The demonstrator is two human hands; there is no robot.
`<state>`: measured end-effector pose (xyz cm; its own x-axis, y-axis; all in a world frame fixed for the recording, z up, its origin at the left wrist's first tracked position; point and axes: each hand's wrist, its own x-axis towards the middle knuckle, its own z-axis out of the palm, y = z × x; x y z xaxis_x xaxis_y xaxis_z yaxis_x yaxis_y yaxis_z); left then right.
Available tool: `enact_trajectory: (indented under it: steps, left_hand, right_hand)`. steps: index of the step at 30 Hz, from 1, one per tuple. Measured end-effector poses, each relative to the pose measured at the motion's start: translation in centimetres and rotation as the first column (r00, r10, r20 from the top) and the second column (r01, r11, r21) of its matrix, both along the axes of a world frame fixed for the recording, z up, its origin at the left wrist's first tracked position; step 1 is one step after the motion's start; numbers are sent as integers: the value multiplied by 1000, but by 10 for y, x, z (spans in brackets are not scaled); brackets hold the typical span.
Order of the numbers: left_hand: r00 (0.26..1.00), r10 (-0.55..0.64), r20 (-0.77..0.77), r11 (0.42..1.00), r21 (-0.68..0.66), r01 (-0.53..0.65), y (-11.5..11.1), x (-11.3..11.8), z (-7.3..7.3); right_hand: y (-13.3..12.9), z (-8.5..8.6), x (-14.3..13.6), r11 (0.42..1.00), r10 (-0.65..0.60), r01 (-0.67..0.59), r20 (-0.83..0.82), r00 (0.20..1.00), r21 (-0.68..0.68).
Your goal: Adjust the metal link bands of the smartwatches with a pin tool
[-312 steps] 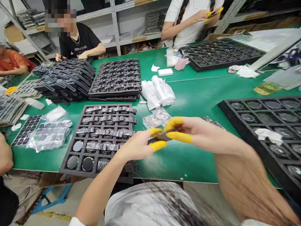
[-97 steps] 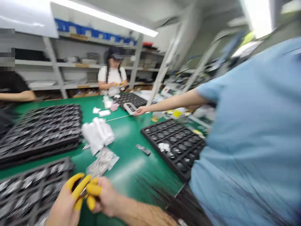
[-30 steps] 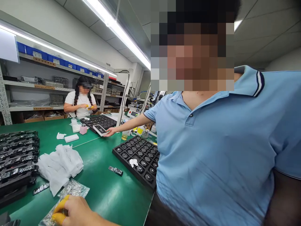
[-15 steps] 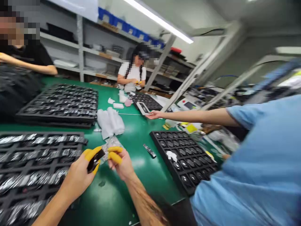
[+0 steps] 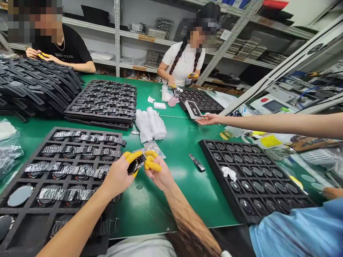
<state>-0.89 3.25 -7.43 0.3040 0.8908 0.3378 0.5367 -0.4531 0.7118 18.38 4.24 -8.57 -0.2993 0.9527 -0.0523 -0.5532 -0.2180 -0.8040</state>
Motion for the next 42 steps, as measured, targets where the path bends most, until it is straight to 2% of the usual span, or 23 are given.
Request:
enact_trajectory:
  steps: [7, 11, 14, 16, 18, 19, 21, 23, 24, 25, 27, 28, 31, 33, 35, 37, 42]
  left_hand:
    - [997, 33, -64, 999, 31, -31, -1, 3, 3]
    - [995, 39, -93, 999, 11, -39, -2, 4, 1]
    - [1000, -19, 14, 1000, -23, 20, -3, 6, 1]
    - [983, -56, 173, 989, -126, 79, -4, 7, 6]
    - [935, -45, 351, 933, -319, 165, -5, 8, 14]
    - [907, -23, 421, 882, -418, 217, -5, 9, 19]
    - [868, 19, 497, 754, -577, 313, -6, 9, 28]
    - [844, 67, 532, 650, -666, 367, -6, 8, 33]
    - [824, 106, 556, 623, -683, 381, -6, 8, 34]
    - [796, 149, 587, 622, -682, 386, -5, 7, 34]
    - [745, 214, 632, 692, -636, 341, -3, 4, 30]
    - [751, 217, 624, 743, -604, 288, -1, 2, 28]
    - [897, 100, 431, 910, -403, 92, 4, -5, 18]
    - [976, -2, 218, 978, -203, 48, 5, -9, 13]
    - [997, -59, 42, 995, -76, 62, 5, -12, 9]
    - [994, -81, -68, 996, -49, 78, 4, -13, 8]
    - [983, -108, -148, 994, -5, 108, 3, -11, 15]
  right_hand:
    - [0, 2, -1, 999, -49, 48, -38, 998, -24]
    - [1, -3, -5, 997, -72, 72, -13, 997, -19]
    - [0, -11, -8, 993, -116, 114, 65, 991, 29]
    - [-1, -15, -8, 974, -210, 197, 119, 971, 108]
    - [-1, -17, -6, 930, -327, 292, 138, 935, 221]
    - [-1, -16, -5, 909, -358, 308, 147, 922, 282]
    - [0, -15, -3, 891, -338, 251, 186, 922, 378]
    - [0, -13, -2, 898, -285, 183, 213, 934, 400]
    - [0, -11, -2, 904, -281, 192, 193, 940, 383]
    - [0, -10, -3, 913, -286, 222, 149, 947, 344]
    - [-2, -8, -6, 941, -271, 259, 27, 962, 217]
    - [-3, -7, -8, 962, -224, 226, -32, 974, 152]
    - [-10, -5, -15, 998, 24, -16, -127, 992, 61]
    - [-15, -5, -21, 990, 131, -125, -105, 986, 70]
    - [-18, -5, -26, 985, 161, -156, -65, 985, 75]
    - [-20, -6, -29, 984, 164, -162, -34, 986, 73]
    - [-18, -5, -28, 983, 177, -177, -1, 984, 42]
